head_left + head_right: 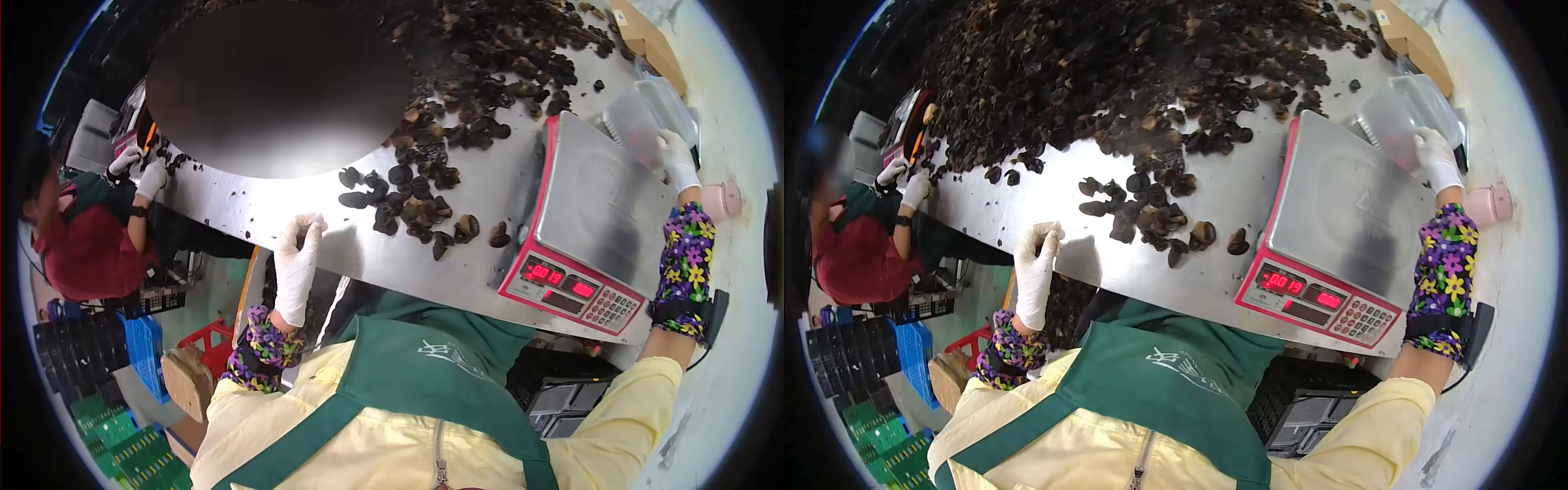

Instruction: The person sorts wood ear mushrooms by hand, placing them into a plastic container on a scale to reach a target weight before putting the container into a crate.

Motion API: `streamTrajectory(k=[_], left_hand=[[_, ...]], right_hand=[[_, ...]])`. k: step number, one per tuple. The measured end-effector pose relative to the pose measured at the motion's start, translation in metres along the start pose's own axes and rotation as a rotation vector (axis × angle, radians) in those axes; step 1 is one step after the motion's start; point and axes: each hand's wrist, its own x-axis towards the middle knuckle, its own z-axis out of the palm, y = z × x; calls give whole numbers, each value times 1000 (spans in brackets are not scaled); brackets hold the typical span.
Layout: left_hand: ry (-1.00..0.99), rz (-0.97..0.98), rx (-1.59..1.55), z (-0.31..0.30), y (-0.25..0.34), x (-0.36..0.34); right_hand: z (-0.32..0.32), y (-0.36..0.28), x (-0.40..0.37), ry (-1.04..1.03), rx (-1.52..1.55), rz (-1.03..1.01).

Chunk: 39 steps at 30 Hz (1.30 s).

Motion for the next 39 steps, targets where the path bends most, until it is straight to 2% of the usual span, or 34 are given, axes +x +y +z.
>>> streamTrajectory(k=[2,6,7,10,12,14,15,16,17,18,20,21,23,27,29,31,33,35,37,39], left_hand=[[55,53,149,0,-8,10],[120,320,358,13,-15,32],[86,256,347,14,-9,34],[82,228,353,24,0,46],[122,429,496,28,-5,56],[94,500,525,33,-2,62],[63,571,554,37,-1,63],[19,537,549,41,0,64],[19,538,548,44,-3,65],[-47,524,520,46,-6,65],[-129,522,505,46,-7,61],[-132,523,505,46,-10,58],[-182,440,407,47,-18,46],[-115,542,432,52,-21,21],[-159,518,408,54,-20,19],[-146,646,514,59,-11,18],[-213,670,505,65,-16,22],[-276,726,590,73,-2,21],[-308,744,627,80,6,21],[-317,812,760,88,19,25]], right_hand=[[-10,-7,-14,-83,46,26],[-7,2,-11,43,29,116],[-5,8,-6,69,34,179],[58,139,66,368,528,21],[-11,102,4,487,287,32],[-76,5,-89,436,303,326],[-65,19,-105,548,409,173],[-51,33,-121,656,512,18],[-49,14,-154,660,500,20],[-59,-34,-192,836,417,-236],[-41,-45,-243,677,403,-253],[-33,-57,-263,677,402,-250],[-20,-84,-299,715,208,-325],[0,-115,-333,610,38,-250],[2,-124,-336,602,13,-231],[-14,-152,-348,599,-67,-184],[-28,-188,-363,693,238,-288],[-18,-237,-376,538,597,-495],[-16,-289,-381,247,648,-548],[19,-325,-367,227,681,-489]])
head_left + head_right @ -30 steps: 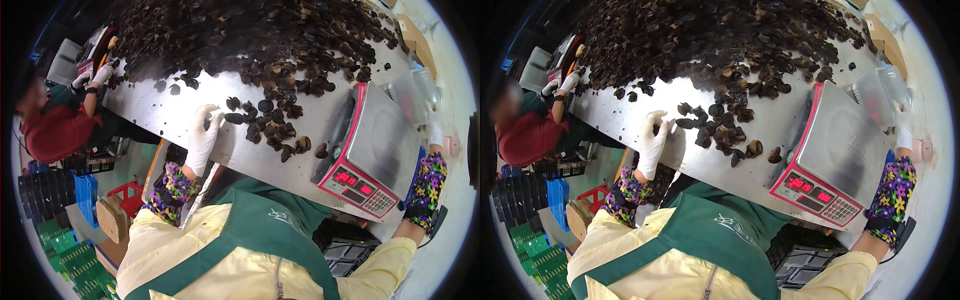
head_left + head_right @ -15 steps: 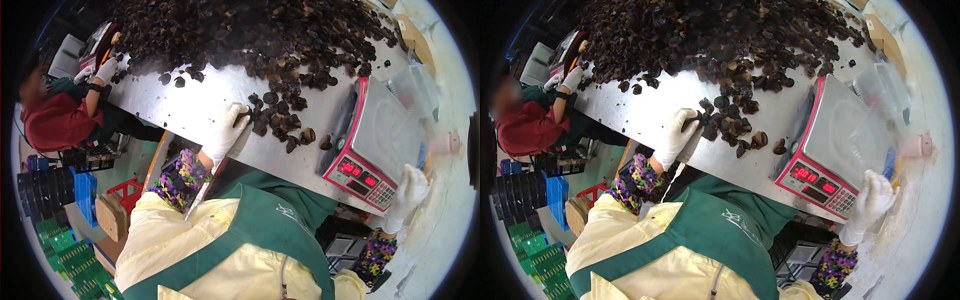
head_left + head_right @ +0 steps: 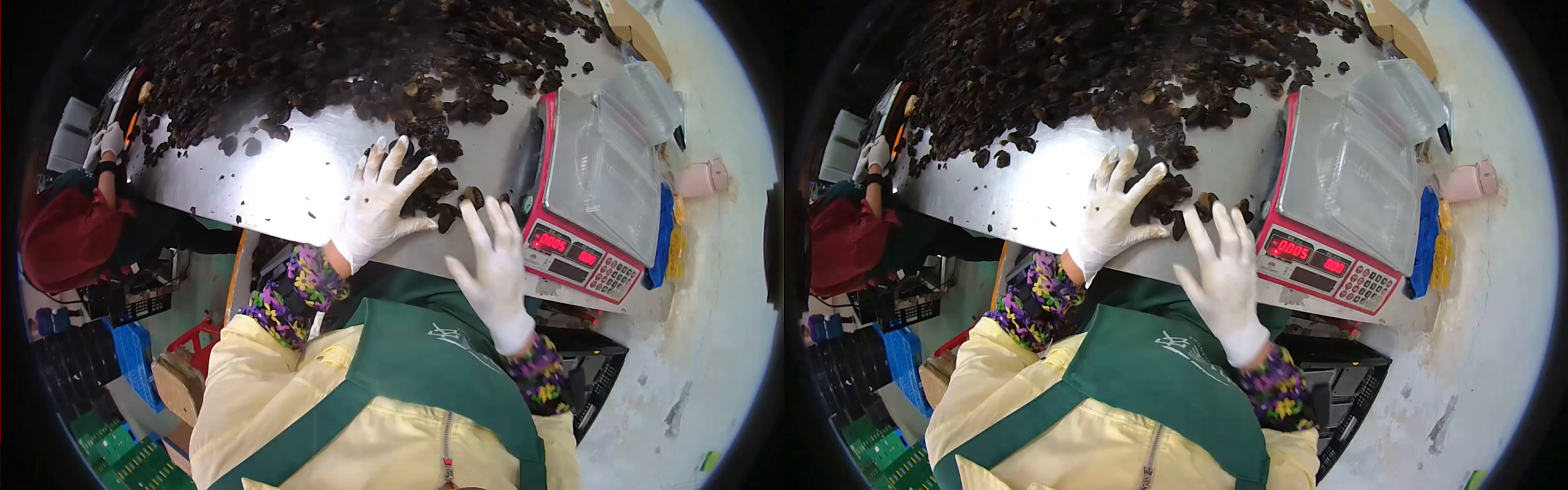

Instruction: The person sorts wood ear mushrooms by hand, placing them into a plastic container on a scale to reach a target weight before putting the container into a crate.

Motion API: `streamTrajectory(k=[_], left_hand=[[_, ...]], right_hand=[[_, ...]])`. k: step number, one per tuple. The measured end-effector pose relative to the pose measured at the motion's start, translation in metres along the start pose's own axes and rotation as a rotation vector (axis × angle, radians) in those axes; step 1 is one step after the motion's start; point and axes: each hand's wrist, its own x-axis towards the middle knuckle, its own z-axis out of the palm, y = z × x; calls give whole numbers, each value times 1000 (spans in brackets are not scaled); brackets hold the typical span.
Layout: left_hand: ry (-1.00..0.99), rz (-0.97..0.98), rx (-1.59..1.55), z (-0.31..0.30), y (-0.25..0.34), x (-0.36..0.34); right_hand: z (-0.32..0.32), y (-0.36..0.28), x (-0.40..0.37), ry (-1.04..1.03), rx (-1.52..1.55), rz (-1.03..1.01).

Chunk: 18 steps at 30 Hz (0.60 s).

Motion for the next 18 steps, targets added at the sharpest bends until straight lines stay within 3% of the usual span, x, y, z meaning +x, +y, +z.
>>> streamTrajectory(k=[3,6,8,10,14,18], left_hand=[[-58,48,48,4,-2,16],[-73,105,101,11,-7,13],[-76,41,38,14,-5,4],[-19,41,37,13,-1,-12],[-5,69,44,10,4,-30],[8,58,-13,13,-5,-25]], right_hand=[[38,4,30,-6,-108,148],[52,6,47,-109,-276,147],[60,12,40,-62,-310,57],[67,14,29,-45,-113,-8],[74,21,12,105,-55,-127],[65,25,18,130,-34,-78]])
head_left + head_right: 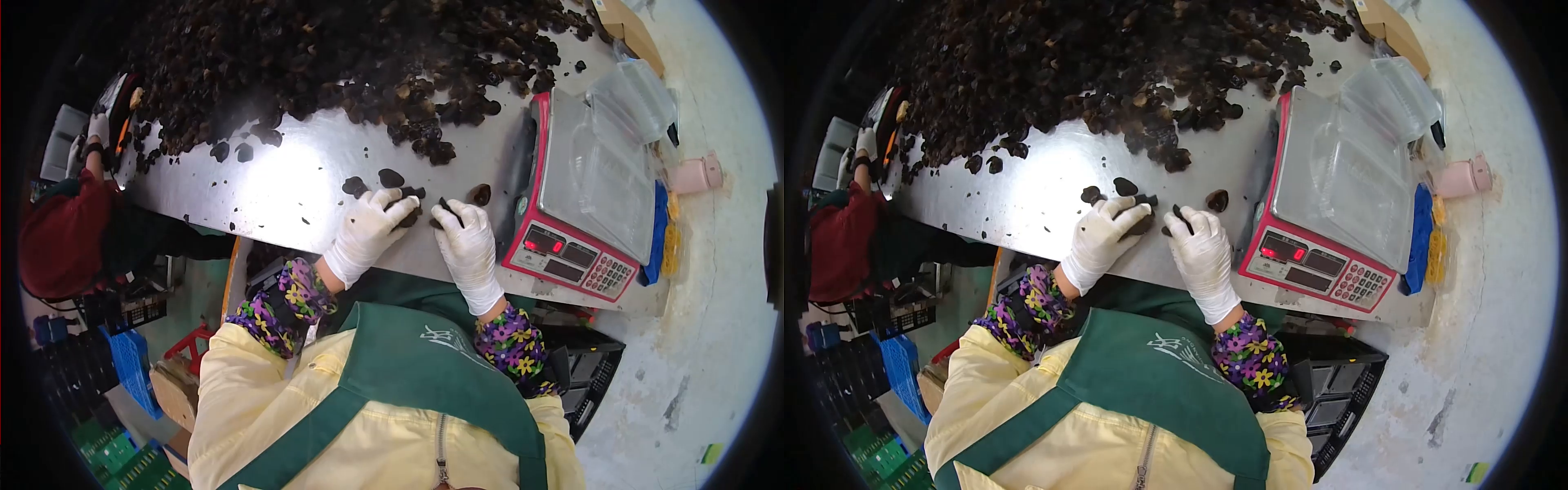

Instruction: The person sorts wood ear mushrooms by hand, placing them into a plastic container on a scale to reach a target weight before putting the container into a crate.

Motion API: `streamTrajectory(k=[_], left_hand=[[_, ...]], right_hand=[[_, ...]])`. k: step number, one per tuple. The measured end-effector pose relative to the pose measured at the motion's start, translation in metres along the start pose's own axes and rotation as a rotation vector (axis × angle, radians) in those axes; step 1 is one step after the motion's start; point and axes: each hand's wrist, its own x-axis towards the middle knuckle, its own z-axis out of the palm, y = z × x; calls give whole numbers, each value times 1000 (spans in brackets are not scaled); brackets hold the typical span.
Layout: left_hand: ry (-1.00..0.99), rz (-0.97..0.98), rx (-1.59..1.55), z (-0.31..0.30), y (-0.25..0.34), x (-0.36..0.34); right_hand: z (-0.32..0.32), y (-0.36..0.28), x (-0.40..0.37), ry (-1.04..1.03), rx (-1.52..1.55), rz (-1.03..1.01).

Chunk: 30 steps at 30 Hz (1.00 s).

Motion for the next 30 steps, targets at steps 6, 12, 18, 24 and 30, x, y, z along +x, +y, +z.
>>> streamTrajectory(k=[6,12,18,24,30], left_hand=[[177,-172,-387,-18,-9,17],[260,-331,-730,-45,23,63],[210,66,-721,-69,109,150],[118,246,-760,-11,204,216],[-133,242,-490,38,227,227]], right_hand=[[-1,0,2,-24,-101,-3],[-92,-4,40,240,7,-49],[-193,78,50,378,-93,134],[-218,123,26,268,93,313],[-228,126,-11,414,212,451]])
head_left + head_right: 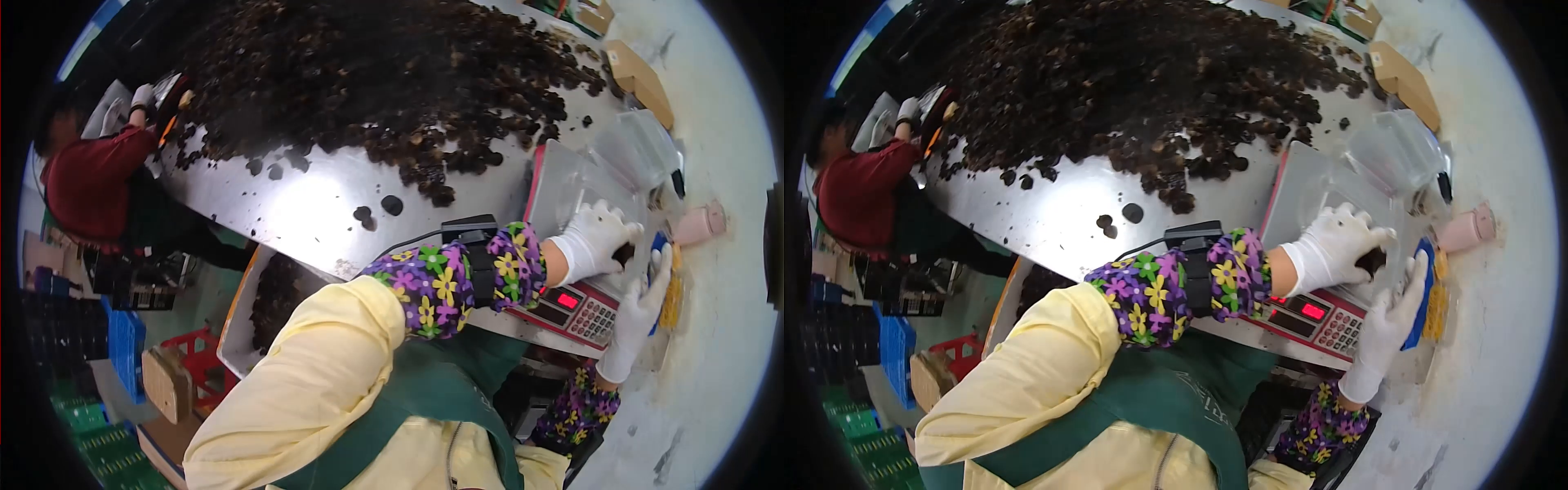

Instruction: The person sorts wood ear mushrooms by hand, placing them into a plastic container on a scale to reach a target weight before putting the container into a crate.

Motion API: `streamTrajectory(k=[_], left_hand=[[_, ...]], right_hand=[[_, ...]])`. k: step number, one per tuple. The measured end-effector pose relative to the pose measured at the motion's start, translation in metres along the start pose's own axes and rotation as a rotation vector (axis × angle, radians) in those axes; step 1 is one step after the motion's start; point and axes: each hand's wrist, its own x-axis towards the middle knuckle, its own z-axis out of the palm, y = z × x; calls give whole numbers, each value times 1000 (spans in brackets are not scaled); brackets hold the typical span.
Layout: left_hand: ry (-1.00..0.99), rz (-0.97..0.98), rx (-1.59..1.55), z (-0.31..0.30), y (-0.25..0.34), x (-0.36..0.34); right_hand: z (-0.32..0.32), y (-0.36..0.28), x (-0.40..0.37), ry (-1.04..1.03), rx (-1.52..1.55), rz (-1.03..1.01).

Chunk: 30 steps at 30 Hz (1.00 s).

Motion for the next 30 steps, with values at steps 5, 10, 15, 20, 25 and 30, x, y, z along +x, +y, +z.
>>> streamTrajectory(k=[5,10,15,20,25,30], left_hand=[[301,198,-69,-17,1,-33],[346,-57,60,-83,-55,-155],[367,-489,507,-122,-136,-272],[260,-576,424,-133,-152,-318],[671,-790,-350,-139,-158,-325],[747,-745,-704,-143,-141,-309]], right_hand=[[17,-23,-21,216,-7,-46],[68,-58,-70,66,-28,-346],[151,-93,-98,-352,100,-332],[260,-97,-90,-477,-30,-422],[318,-84,-85,-544,-260,-438],[290,-90,-87,-614,-47,-140]])
